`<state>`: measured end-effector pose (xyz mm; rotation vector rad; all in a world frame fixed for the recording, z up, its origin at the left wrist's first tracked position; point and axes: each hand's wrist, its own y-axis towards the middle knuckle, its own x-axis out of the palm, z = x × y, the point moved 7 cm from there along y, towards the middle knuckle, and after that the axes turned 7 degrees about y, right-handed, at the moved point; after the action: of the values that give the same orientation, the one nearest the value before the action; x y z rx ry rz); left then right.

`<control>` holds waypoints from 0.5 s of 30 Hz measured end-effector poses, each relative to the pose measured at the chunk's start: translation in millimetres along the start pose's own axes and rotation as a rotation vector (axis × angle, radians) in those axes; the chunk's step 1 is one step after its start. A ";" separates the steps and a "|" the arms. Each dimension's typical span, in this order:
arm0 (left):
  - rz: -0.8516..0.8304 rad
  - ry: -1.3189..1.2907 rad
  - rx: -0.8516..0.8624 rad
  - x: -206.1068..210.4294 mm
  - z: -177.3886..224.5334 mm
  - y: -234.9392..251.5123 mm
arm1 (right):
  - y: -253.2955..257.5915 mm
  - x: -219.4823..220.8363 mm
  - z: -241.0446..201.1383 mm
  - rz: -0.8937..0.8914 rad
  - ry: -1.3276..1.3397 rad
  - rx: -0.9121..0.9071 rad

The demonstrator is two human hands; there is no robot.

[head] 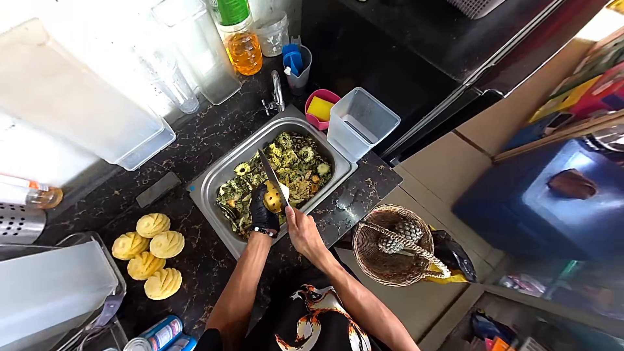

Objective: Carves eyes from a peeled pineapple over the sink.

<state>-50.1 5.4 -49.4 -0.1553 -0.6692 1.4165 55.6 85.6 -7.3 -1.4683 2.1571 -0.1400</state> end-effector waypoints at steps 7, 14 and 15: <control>0.060 0.060 -0.042 4.5 21.4 -9.8 | -18.9 -10.2 -9.2 0.083 -0.043 -0.091; 0.088 -0.012 0.001 0.9 20.1 9.9 | -20.7 -4.3 -4.0 0.015 -0.069 -0.059; 0.099 -0.008 0.001 -0.4 19.5 10.7 | -20.8 -4.5 -4.0 0.013 -0.080 -0.055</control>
<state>-69.3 1.4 -38.9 -0.1844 -0.6752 1.5129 72.3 80.3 5.3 -1.4649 2.1218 -0.0170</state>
